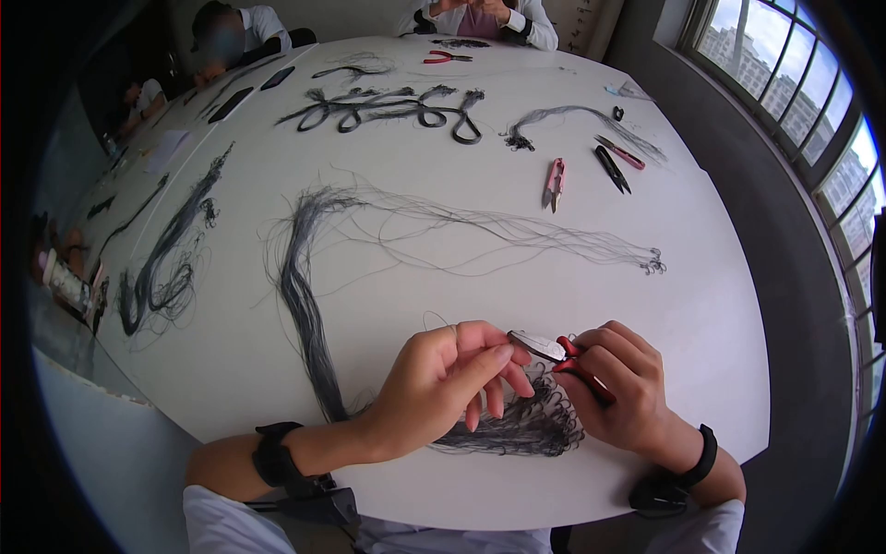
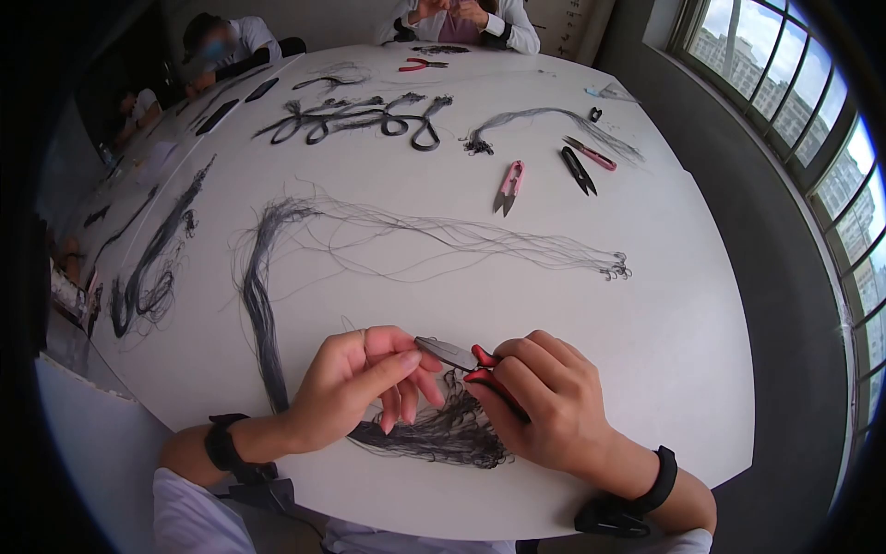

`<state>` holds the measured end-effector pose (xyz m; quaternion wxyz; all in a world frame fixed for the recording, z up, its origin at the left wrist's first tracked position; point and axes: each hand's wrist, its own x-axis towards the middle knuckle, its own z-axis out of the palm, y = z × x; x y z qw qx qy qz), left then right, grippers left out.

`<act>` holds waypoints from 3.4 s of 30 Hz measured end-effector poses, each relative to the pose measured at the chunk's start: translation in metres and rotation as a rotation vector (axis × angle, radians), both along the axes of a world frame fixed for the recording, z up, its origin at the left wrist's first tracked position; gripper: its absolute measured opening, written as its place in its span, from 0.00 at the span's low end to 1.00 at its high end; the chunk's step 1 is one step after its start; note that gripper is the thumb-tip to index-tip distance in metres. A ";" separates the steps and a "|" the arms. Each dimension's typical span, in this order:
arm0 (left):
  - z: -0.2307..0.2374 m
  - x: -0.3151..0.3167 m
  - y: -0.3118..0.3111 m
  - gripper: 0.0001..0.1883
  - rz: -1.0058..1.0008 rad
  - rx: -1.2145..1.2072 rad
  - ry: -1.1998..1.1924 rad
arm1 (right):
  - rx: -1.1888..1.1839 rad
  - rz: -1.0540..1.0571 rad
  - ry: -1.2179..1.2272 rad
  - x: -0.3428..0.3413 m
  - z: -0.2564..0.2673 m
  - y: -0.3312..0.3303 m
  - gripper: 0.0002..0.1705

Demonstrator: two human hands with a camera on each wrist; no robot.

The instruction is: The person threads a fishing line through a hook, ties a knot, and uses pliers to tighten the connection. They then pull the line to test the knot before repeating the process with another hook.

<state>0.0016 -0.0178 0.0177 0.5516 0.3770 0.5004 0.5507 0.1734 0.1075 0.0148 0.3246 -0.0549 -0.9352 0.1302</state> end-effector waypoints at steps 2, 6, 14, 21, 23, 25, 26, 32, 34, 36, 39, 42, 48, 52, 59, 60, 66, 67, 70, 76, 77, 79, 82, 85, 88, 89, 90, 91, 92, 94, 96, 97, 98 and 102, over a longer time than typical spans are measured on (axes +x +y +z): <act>0.000 0.000 0.000 0.13 0.003 0.004 -0.002 | -0.042 0.014 0.003 0.000 -0.001 0.001 0.12; -0.001 0.001 -0.001 0.13 0.012 0.013 -0.006 | -0.026 0.017 0.004 -0.002 0.003 0.000 0.12; 0.000 0.002 -0.001 0.13 0.016 0.024 0.000 | 0.042 0.009 0.017 -0.001 -0.001 0.000 0.12; 0.000 0.003 0.000 0.13 0.003 0.041 0.012 | 0.022 0.009 0.073 0.000 -0.003 0.000 0.12; 0.001 0.003 0.000 0.13 0.005 0.044 0.014 | 0.029 0.002 0.079 0.000 -0.003 0.000 0.12; 0.004 0.003 -0.001 0.14 -0.021 -0.015 0.034 | 0.035 0.009 0.083 -0.001 -0.003 0.001 0.12; 0.004 0.002 -0.001 0.14 -0.025 -0.022 0.030 | 0.046 0.020 0.089 -0.001 -0.003 0.002 0.12; 0.003 0.000 0.001 0.15 -0.092 -0.028 0.077 | 0.056 0.030 0.089 -0.001 -0.003 0.001 0.13; 0.000 0.002 0.002 0.16 -0.072 -0.006 0.043 | 0.062 0.025 0.088 -0.001 -0.003 0.001 0.13; 0.001 -0.001 0.004 0.16 -0.096 -0.008 0.030 | 0.070 0.019 0.087 -0.001 -0.004 0.002 0.13; 0.003 -0.002 0.005 0.17 -0.116 -0.016 0.026 | 0.077 0.002 0.108 -0.001 -0.005 0.003 0.13; 0.002 -0.002 0.004 0.17 -0.108 -0.031 0.044 | 0.073 0.002 0.090 -0.001 -0.004 0.002 0.13; 0.003 -0.003 0.005 0.17 -0.114 -0.052 0.053 | 0.081 0.000 0.090 -0.002 -0.004 0.002 0.13; 0.003 -0.004 0.004 0.17 -0.109 -0.036 0.007 | 0.087 0.001 0.083 -0.001 -0.004 0.003 0.13; 0.002 0.000 0.004 0.16 -0.090 -0.067 -0.029 | 0.057 0.013 0.032 -0.001 -0.004 0.005 0.13; 0.000 0.000 0.004 0.16 -0.087 -0.054 -0.047 | 0.055 0.012 0.030 -0.001 -0.005 0.006 0.13; -0.003 0.004 0.005 0.14 -0.045 -0.052 -0.112 | 0.040 0.015 0.012 -0.003 -0.009 0.009 0.13; -0.003 0.004 0.005 0.14 -0.029 -0.057 -0.124 | 0.067 0.005 0.018 -0.004 -0.010 0.009 0.13; -0.004 0.004 0.006 0.14 -0.012 -0.069 -0.120 | 0.138 -0.033 0.023 -0.004 -0.010 0.008 0.13; 0.000 0.007 -0.002 0.14 -0.004 -0.086 -0.058 | 0.074 -0.213 0.054 -0.001 -0.009 0.034 0.10; 0.002 0.008 -0.006 0.14 -0.011 -0.088 -0.056 | -0.042 -0.372 0.065 0.005 -0.011 0.043 0.11; 0.004 0.011 -0.010 0.14 -0.085 -0.003 0.016 | -0.180 -0.421 0.110 0.013 0.005 0.043 0.11; -0.001 0.005 -0.001 0.14 -0.057 -0.029 0.039 | -0.198 -0.194 0.088 0.006 0.008 0.019 0.11; 0.001 0.004 -0.003 0.14 -0.055 -0.058 0.000 | -0.441 -0.069 0.027 0.004 0.001 0.019 0.10; 0.002 0.009 -0.004 0.14 -0.138 -0.047 -0.031 | -0.673 0.116 -0.065 0.003 0.003 0.011 0.08; 0.002 0.011 -0.004 0.14 -0.162 -0.054 -0.034 | -0.719 0.154 -0.067 0.003 0.001 0.008 0.08; 0.002 0.012 -0.005 0.14 -0.186 -0.063 -0.038 | -0.726 0.187 -0.073 0.003 0.001 0.007 0.08; 0.002 0.013 -0.005 0.14 -0.190 -0.065 -0.038 | -0.734 0.220 -0.080 0.004 0.002 0.005 0.08; 0.002 0.013 -0.005 0.14 -0.201 -0.063 -0.030 | -0.736 0.218 -0.080 0.004 0.003 0.004 0.08; 0.002 0.014 -0.006 0.14 -0.209 -0.059 -0.022 | -0.694 0.218 -0.087 0.004 0.007 0.002 0.09; 0.001 0.017 -0.007 0.14 -0.209 -0.043 -0.029 | -0.659 0.210 -0.091 0.005 0.009 0.001 0.09; 0.001 0.017 -0.007 0.14 -0.208 -0.041 -0.030 | -0.626 0.199 -0.092 0.005 0.010 0.001 0.10; 0.001 0.016 -0.007 0.14 -0.236 -0.051 -0.021 | -0.625 0.200 -0.093 0.005 0.010 0.001 0.10; -0.002 0.007 -0.006 0.12 -0.372 -0.051 0.036 | -0.521 0.231 -0.053 0.005 0.010 0.004 0.09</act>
